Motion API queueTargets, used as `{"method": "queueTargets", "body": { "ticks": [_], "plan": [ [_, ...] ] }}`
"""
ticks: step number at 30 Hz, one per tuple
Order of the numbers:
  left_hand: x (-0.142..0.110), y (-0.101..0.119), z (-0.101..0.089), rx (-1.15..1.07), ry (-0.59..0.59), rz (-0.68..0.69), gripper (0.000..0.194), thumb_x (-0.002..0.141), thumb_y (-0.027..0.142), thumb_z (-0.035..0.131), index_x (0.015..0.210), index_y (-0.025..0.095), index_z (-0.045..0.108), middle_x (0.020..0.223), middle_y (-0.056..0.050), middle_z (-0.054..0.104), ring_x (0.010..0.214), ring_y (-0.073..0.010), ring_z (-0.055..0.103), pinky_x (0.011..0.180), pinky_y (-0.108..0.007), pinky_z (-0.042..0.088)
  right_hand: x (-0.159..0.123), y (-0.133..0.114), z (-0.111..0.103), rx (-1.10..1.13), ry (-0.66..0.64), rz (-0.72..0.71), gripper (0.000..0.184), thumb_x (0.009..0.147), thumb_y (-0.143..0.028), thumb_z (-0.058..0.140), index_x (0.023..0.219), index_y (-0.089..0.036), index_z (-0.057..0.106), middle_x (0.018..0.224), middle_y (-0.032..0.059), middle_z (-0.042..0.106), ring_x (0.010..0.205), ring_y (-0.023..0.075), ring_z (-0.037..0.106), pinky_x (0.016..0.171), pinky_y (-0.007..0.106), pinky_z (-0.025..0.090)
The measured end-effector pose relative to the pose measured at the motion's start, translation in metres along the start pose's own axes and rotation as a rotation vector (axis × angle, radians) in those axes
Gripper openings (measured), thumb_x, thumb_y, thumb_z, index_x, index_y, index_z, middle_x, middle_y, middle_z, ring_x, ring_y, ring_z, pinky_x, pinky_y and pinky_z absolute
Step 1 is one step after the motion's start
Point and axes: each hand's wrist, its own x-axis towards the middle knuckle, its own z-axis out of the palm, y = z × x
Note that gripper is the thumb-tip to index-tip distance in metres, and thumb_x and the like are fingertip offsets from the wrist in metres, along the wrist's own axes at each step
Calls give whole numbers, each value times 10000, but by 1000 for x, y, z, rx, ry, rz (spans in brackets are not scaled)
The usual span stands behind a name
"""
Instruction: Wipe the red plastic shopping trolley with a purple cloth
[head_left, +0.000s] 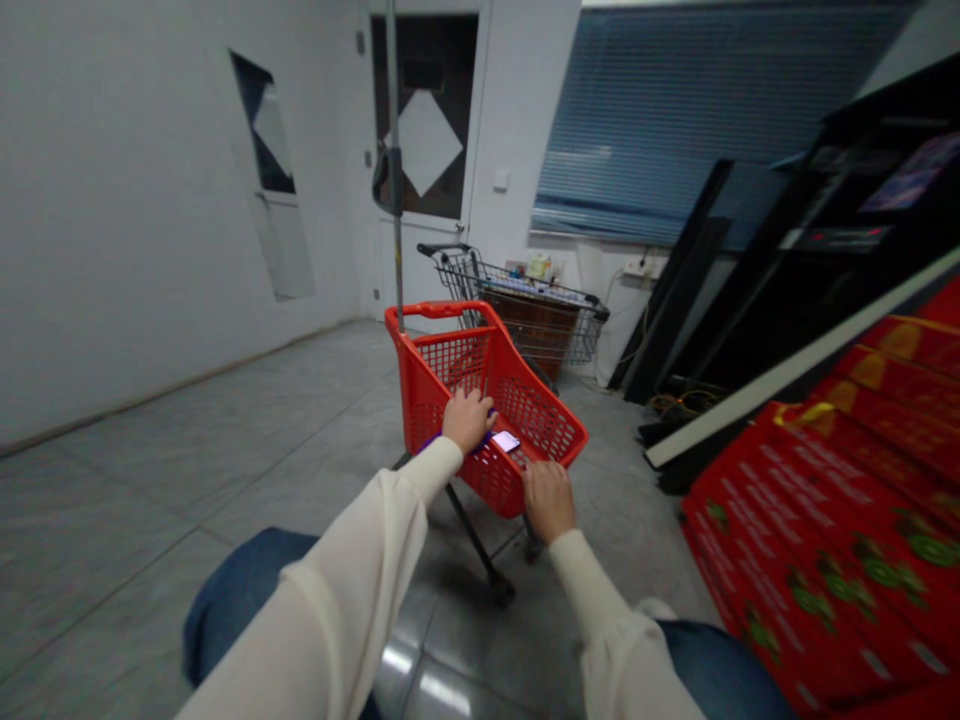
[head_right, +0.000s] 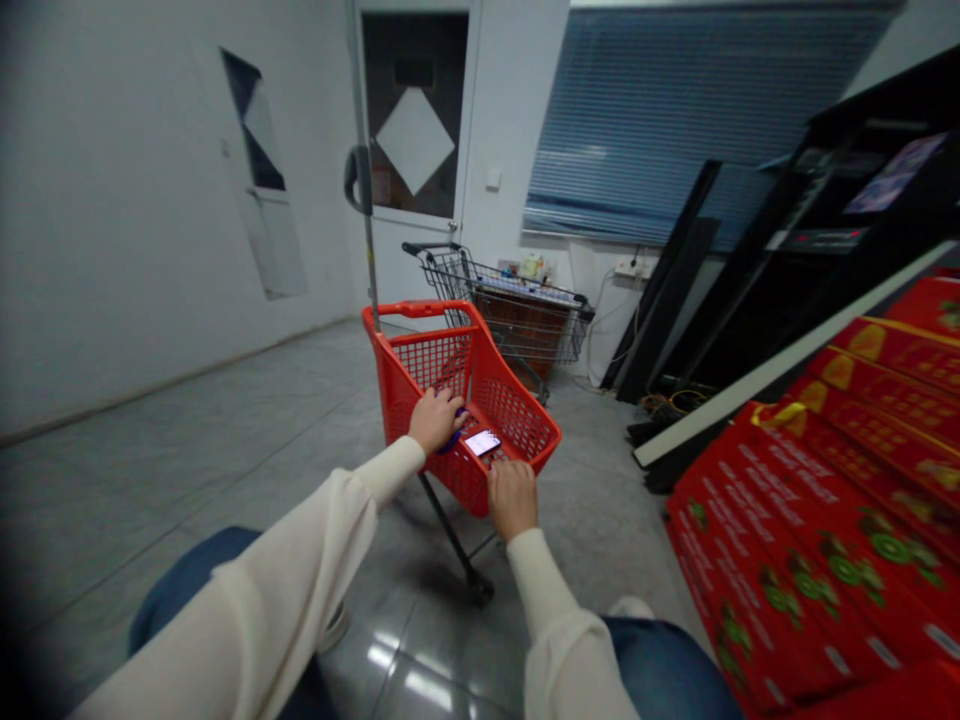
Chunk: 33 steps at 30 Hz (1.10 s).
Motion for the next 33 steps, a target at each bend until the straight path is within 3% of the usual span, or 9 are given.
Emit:
{"method": "queueTargets", "body": {
  "ticks": [2, 6, 9, 15, 19, 22, 25, 29, 33],
  "plan": [
    [-7, 9, 3, -9, 22, -23, 293, 972, 429, 487, 1045, 214, 673, 1108, -120, 591, 1083, -296, 468, 843, -401, 400, 1, 0, 0, -8, 5, 14, 370, 1022, -177, 306, 949, -153, 668, 852, 71, 668, 861, 195, 534, 855, 323, 301],
    [-23, 29, 14, -40, 39, 66, 321, 985, 461, 446, 1057, 232, 659, 1124, -107, 579, 1068, -277, 458, 847, -391, 395, 1, 2, -4, -22, -20, 2, 387, 1029, -192, 299, 901, -156, 662, 831, 74, 663, 840, 192, 534, 840, 323, 297],
    [-22, 31, 19, -33, 54, 74, 349, 994, 473, 415, 1064, 236, 661, 1138, -104, 580, 1045, -268, 454, 850, -390, 394, 0, 2, -6, -15, -26, 15, 406, 1033, -198, 292, 861, -158, 658, 808, 74, 661, 819, 193, 537, 826, 326, 301],
    [-9, 5, 20, -44, 55, 141, 356, 993, 462, 421, 1068, 229, 679, 1097, -100, 594, 1007, -244, 460, 895, -397, 389, 2, -30, -7, -35, -13, 121, 395, 1028, -206, 331, 835, -156, 672, 810, 90, 684, 824, 198, 570, 851, 338, 315],
    [-4, -20, 12, -22, 15, 169, 350, 979, 466, 456, 1059, 214, 686, 1078, -100, 597, 998, -237, 476, 912, -392, 389, 8, -52, -13, -10, -80, 88, 341, 1024, -225, 367, 969, -170, 698, 888, 87, 713, 861, 190, 597, 833, 333, 328],
    [-10, -27, 6, -4, -18, 164, 330, 966, 468, 488, 1048, 219, 687, 1072, -97, 600, 1005, -242, 488, 900, -385, 395, 15, -45, -19, 10, -132, 25, 309, 1016, -257, 405, 1065, -201, 705, 1034, 79, 726, 956, 188, 604, 866, 323, 333],
    [-25, -15, 3, -9, -35, 233, 300, 955, 459, 512, 1038, 235, 692, 1055, -98, 602, 1017, -252, 494, 880, -384, 402, 19, -25, -24, -9, -157, -16, 308, 1017, -284, 414, 1122, -229, 699, 1171, 77, 702, 1060, 190, 584, 927, 323, 319],
    [-34, 1, 5, 7, -71, 358, 305, 945, 468, 520, 1021, 234, 699, 1047, -106, 607, 1021, -263, 496, 858, -384, 417, 19, -9, -23, -23, -215, -13, 330, 1034, -266, 370, 1126, -231, 685, 1079, 55, 720, 979, 175, 594, 878, 312, 312],
    [-13, -11, 1, 46, -81, 219, 292, 949, 444, 521, 1042, 226, 692, 1077, -109, 608, 1055, -275, 494, 842, -380, 427, 16, -16, -18, -27, -188, -1, 319, 1035, -266, 373, 1068, -225, 687, 1004, 48, 711, 952, 181, 575, 863, 318, 288]
  ]
}}
